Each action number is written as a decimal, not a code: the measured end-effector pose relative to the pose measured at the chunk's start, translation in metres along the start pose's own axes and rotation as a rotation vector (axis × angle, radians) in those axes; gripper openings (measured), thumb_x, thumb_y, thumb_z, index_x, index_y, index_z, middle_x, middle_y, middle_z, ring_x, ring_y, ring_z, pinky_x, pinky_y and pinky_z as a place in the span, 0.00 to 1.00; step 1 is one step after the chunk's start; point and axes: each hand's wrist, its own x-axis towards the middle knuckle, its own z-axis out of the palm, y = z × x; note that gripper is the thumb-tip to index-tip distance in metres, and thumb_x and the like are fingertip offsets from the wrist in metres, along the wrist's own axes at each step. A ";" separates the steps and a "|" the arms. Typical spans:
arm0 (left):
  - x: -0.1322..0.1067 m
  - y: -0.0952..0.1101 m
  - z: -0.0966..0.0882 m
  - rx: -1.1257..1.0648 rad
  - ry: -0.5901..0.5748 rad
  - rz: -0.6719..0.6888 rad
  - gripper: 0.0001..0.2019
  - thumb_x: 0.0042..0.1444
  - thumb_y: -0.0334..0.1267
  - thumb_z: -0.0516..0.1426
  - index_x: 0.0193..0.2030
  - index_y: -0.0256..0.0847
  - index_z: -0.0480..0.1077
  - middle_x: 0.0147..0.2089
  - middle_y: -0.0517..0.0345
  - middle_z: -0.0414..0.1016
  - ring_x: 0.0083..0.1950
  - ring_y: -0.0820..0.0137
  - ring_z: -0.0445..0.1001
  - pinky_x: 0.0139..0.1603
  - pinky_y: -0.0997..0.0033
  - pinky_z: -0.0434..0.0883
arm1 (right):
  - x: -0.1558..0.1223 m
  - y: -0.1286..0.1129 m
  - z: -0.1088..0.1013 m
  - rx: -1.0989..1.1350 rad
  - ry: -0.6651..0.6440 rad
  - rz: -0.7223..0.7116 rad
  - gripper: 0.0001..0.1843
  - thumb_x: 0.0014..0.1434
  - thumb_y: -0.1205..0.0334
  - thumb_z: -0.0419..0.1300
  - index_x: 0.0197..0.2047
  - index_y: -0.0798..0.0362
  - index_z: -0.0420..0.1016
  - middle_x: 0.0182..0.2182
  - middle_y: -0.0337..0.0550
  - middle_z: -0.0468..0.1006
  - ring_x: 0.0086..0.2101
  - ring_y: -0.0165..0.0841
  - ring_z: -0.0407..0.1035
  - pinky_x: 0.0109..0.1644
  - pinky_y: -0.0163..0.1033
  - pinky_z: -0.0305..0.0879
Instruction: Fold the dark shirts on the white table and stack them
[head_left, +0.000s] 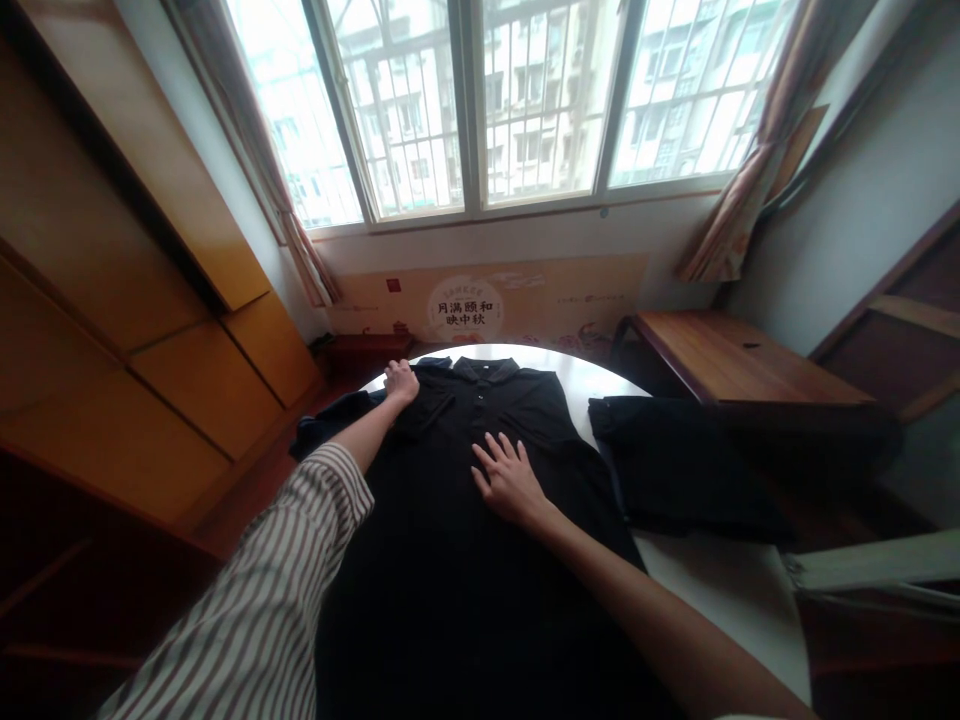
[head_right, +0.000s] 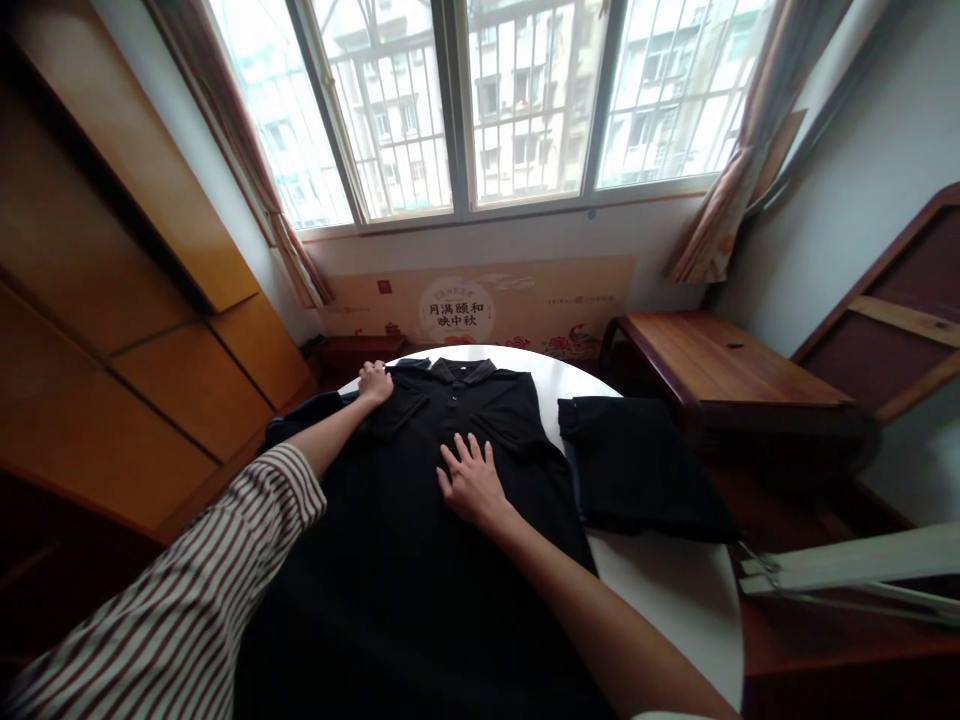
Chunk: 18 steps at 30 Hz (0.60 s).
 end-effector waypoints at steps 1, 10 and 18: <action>-0.006 0.004 0.008 0.001 -0.018 0.054 0.19 0.66 0.34 0.47 0.61 0.32 0.64 0.62 0.36 0.65 0.62 0.55 0.65 0.61 0.58 0.63 | 0.000 0.000 0.000 0.001 -0.002 0.004 0.31 0.68 0.46 0.43 0.69 0.50 0.60 0.70 0.52 0.53 0.68 0.51 0.43 0.68 0.60 0.37; -0.043 0.005 0.054 0.068 -0.355 0.293 0.31 0.67 0.54 0.44 0.72 0.44 0.51 0.75 0.49 0.44 0.75 0.57 0.42 0.71 0.54 0.44 | 0.001 -0.004 0.000 -0.012 -0.033 0.008 0.37 0.66 0.37 0.42 0.70 0.50 0.56 0.70 0.55 0.50 0.69 0.52 0.40 0.68 0.61 0.36; -0.058 0.017 0.033 -0.004 -0.104 0.480 0.22 0.66 0.41 0.49 0.63 0.33 0.64 0.67 0.40 0.62 0.68 0.55 0.59 0.68 0.53 0.56 | -0.079 -0.021 -0.037 0.112 -0.250 -0.147 0.35 0.67 0.44 0.48 0.71 0.53 0.55 0.71 0.52 0.46 0.69 0.52 0.38 0.69 0.60 0.40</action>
